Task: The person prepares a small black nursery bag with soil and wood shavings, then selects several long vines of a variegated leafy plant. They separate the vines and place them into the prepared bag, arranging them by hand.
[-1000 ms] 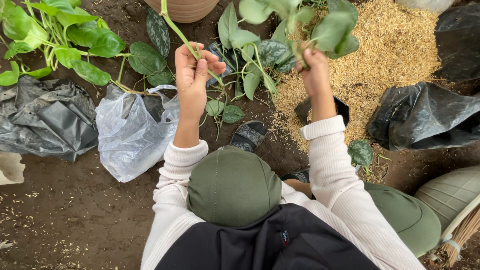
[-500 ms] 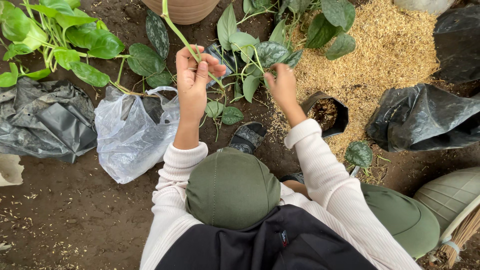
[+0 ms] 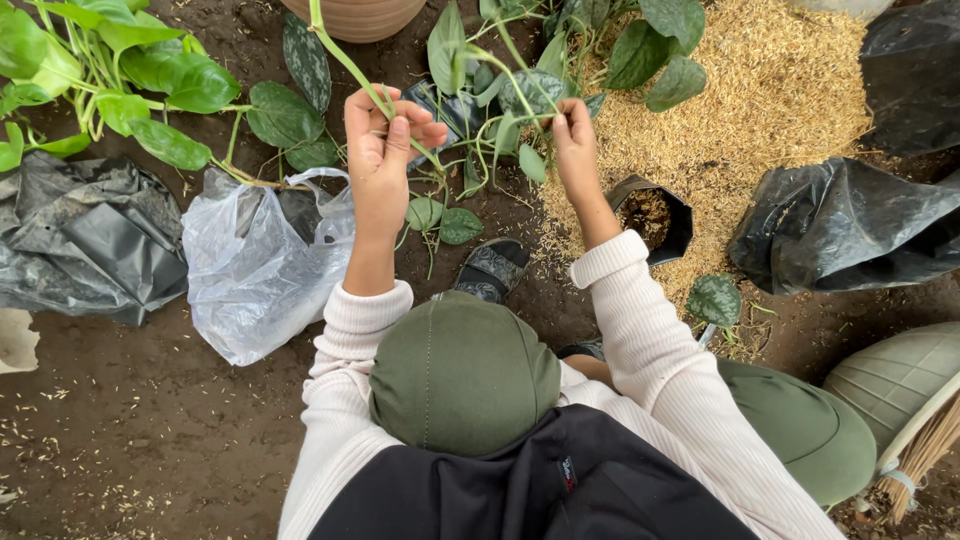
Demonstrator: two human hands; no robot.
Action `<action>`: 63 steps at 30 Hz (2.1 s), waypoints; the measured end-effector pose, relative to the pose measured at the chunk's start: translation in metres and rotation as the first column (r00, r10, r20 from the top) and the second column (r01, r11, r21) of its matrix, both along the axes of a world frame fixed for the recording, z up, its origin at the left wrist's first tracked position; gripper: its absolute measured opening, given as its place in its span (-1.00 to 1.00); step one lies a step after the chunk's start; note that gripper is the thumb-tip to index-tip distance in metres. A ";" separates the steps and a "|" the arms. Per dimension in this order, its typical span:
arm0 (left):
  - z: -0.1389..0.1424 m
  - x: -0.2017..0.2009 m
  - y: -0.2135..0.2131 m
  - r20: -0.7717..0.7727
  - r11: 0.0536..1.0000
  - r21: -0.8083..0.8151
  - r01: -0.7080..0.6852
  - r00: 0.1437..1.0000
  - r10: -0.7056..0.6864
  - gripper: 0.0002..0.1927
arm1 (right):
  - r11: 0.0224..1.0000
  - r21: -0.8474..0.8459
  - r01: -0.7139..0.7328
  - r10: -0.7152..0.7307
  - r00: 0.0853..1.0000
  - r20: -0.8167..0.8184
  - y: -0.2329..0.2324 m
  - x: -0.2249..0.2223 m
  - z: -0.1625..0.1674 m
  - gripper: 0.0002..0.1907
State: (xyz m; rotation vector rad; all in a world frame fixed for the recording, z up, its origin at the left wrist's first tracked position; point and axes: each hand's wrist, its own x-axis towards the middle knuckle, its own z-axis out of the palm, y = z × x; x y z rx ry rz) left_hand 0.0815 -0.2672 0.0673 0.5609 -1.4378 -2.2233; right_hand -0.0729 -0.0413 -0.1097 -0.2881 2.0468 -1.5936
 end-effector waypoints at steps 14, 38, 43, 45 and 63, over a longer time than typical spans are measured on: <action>-0.034 -0.016 0.031 0.019 0.995 -0.017 0.096 0.995 -0.095 -0.85 | 0.586 -0.681 0.439 0.278 0.681 0.678 -0.014 0.006 0.084 -0.86; -0.036 -0.015 0.055 -0.083 0.877 -0.456 0.150 0.974 -0.210 -0.94 | 0.976 0.081 -0.202 0.214 0.824 -0.525 -0.056 0.065 0.105 -0.72; -0.038 -0.008 0.044 -0.096 0.938 -0.252 0.240 0.958 -0.271 -0.95 | 0.759 -0.635 0.147 -0.179 0.984 0.014 -0.044 0.057 0.126 -0.82; -0.033 -0.007 0.044 -0.127 0.920 -0.223 0.321 0.927 -0.354 -0.97 | 0.616 -0.717 0.325 -0.034 0.921 0.388 -0.039 0.043 0.137 -0.79; -0.007 -0.015 0.036 -0.169 0.944 -0.156 0.291 0.934 -0.316 -0.83 | 0.608 -0.724 0.325 0.008 0.910 0.415 -0.048 0.036 0.186 -0.77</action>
